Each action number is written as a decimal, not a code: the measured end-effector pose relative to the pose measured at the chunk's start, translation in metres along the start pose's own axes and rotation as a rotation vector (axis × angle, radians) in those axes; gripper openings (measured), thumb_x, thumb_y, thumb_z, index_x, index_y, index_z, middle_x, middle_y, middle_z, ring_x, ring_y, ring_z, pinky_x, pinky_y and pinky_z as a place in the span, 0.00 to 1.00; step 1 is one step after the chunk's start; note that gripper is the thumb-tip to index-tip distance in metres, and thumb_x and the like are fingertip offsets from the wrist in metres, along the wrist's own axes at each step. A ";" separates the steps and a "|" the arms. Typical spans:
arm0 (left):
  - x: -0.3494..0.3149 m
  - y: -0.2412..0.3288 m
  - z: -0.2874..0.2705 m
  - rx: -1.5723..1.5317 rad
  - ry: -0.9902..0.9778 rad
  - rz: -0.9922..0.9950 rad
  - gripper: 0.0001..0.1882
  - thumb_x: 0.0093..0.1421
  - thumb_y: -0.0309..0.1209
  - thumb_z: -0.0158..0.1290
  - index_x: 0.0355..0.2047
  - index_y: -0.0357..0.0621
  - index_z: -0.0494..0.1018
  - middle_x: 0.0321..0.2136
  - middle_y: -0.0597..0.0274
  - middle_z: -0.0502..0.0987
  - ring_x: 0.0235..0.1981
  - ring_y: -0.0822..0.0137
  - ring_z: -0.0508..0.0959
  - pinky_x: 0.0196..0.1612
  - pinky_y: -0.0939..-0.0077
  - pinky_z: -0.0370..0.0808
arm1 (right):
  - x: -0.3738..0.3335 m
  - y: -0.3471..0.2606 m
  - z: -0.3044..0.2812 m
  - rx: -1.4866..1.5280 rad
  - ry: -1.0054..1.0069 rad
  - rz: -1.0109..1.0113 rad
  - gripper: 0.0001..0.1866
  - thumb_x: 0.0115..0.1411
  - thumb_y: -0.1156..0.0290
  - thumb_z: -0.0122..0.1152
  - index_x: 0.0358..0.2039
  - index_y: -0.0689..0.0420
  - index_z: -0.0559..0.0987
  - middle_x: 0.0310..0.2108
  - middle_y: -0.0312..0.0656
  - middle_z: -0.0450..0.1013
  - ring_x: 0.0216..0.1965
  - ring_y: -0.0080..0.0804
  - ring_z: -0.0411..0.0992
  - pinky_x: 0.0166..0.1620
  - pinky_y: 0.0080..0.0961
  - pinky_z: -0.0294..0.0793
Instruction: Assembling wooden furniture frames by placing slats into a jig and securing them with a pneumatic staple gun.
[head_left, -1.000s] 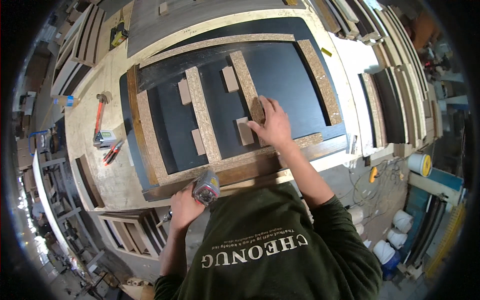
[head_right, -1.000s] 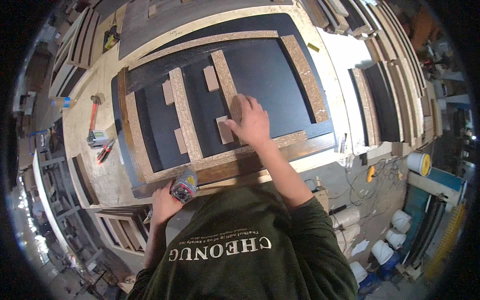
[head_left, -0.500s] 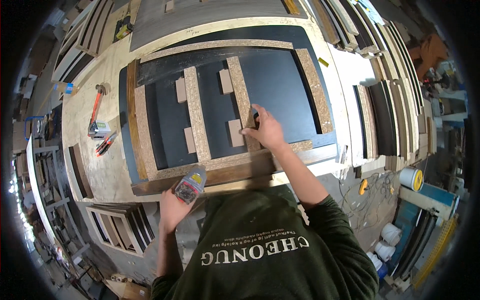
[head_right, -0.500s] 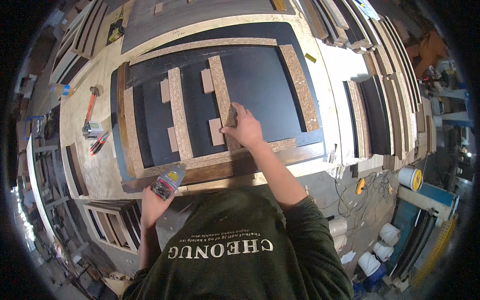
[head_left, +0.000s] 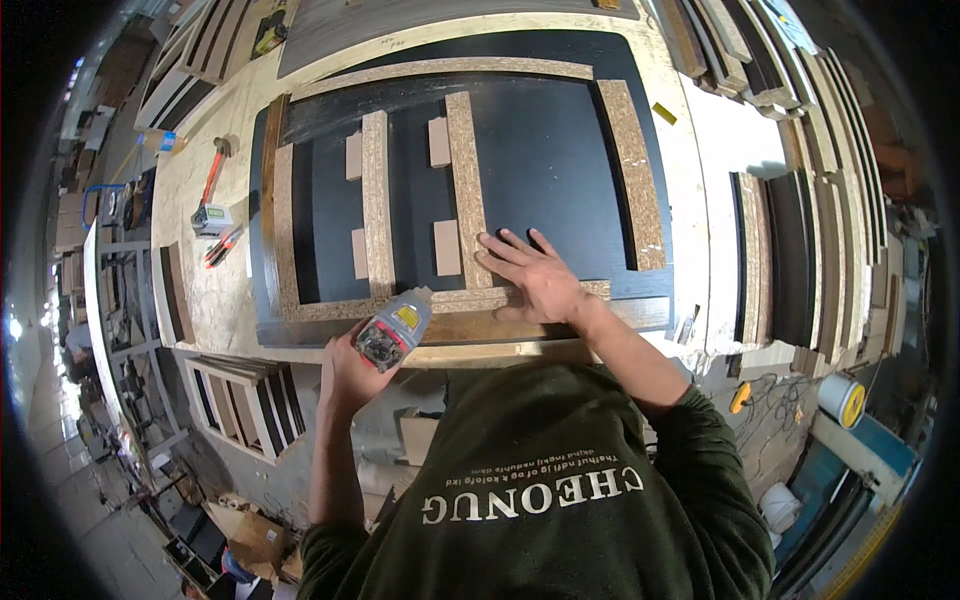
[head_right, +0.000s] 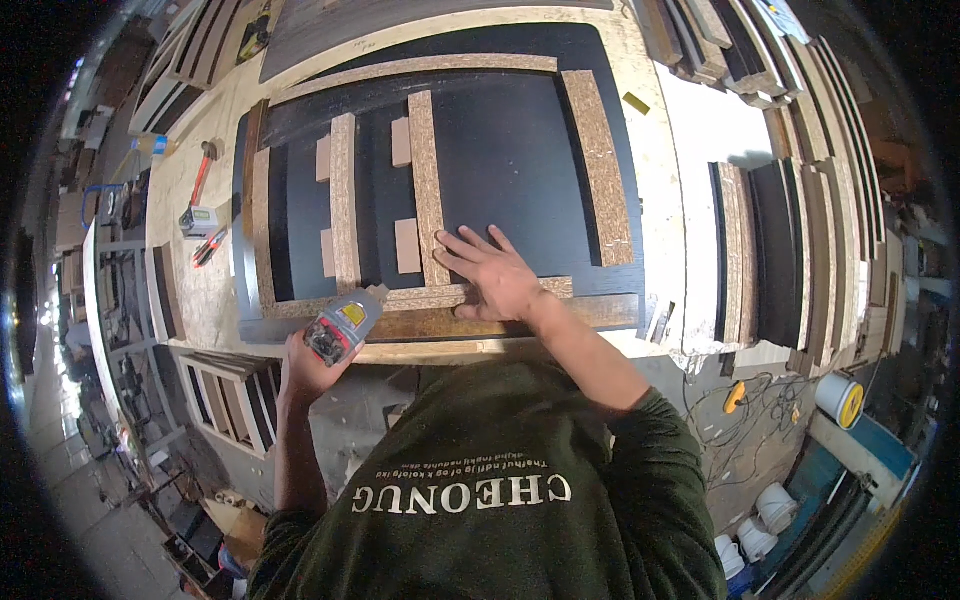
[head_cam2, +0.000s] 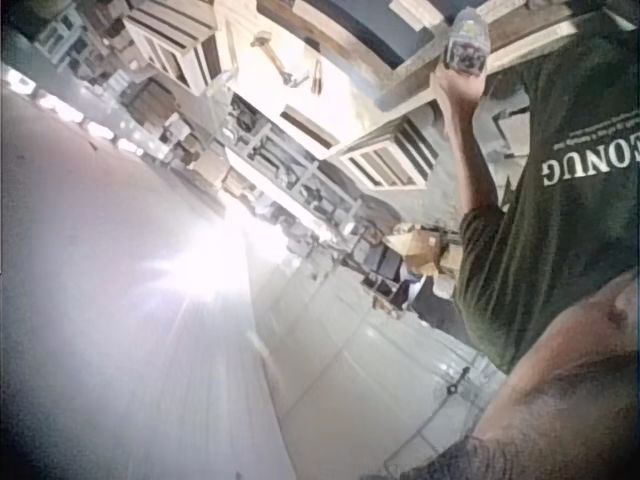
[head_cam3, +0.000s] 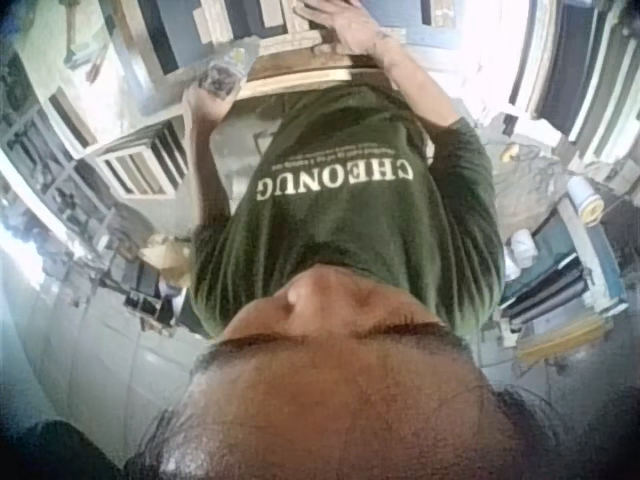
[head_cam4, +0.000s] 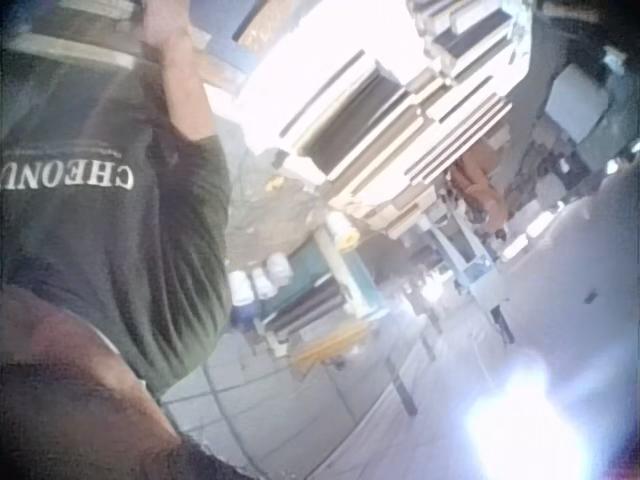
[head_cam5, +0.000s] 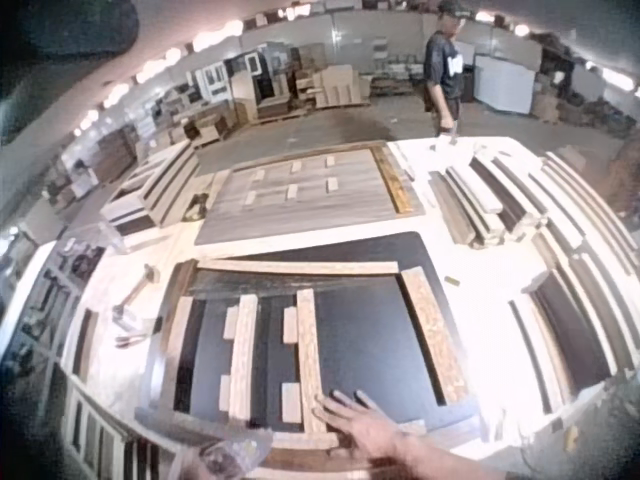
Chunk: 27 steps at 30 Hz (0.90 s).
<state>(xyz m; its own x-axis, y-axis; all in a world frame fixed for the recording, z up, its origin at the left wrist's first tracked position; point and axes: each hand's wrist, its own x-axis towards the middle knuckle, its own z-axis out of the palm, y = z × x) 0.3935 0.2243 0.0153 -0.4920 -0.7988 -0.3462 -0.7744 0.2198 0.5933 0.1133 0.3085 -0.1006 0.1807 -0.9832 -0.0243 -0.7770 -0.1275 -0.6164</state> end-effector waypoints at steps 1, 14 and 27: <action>0.000 0.005 0.002 0.006 0.002 -0.013 0.24 0.43 0.40 0.69 0.34 0.36 0.75 0.33 0.47 0.76 0.37 0.50 0.75 0.41 0.59 0.71 | -0.001 0.001 0.003 0.052 0.009 -0.002 0.45 0.43 0.56 0.69 0.62 0.51 0.62 0.67 0.41 0.51 0.67 0.44 0.48 0.66 0.55 0.42; 0.038 0.032 0.015 0.204 -0.209 0.056 0.23 0.44 0.35 0.61 0.42 0.43 0.75 0.30 0.47 0.78 0.35 0.48 0.78 0.38 0.62 0.75 | 0.002 -0.002 0.002 0.021 -0.091 0.013 0.44 0.47 0.59 0.64 0.64 0.51 0.57 0.68 0.36 0.45 0.68 0.39 0.45 0.67 0.52 0.37; 0.041 0.024 0.008 0.309 -0.220 0.115 0.35 0.40 0.38 0.66 0.48 0.36 0.71 0.35 0.44 0.78 0.38 0.51 0.79 0.43 0.63 0.75 | 0.003 0.019 -0.007 0.079 -0.134 -0.071 0.45 0.45 0.57 0.65 0.63 0.51 0.59 0.68 0.37 0.49 0.68 0.38 0.47 0.68 0.51 0.35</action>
<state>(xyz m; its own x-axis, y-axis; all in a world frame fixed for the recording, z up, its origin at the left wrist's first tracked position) 0.3517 0.2015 0.0097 -0.6303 -0.6270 -0.4578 -0.7758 0.4863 0.4020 0.0947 0.3017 -0.1066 0.3162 -0.9453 -0.0802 -0.7104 -0.1799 -0.6805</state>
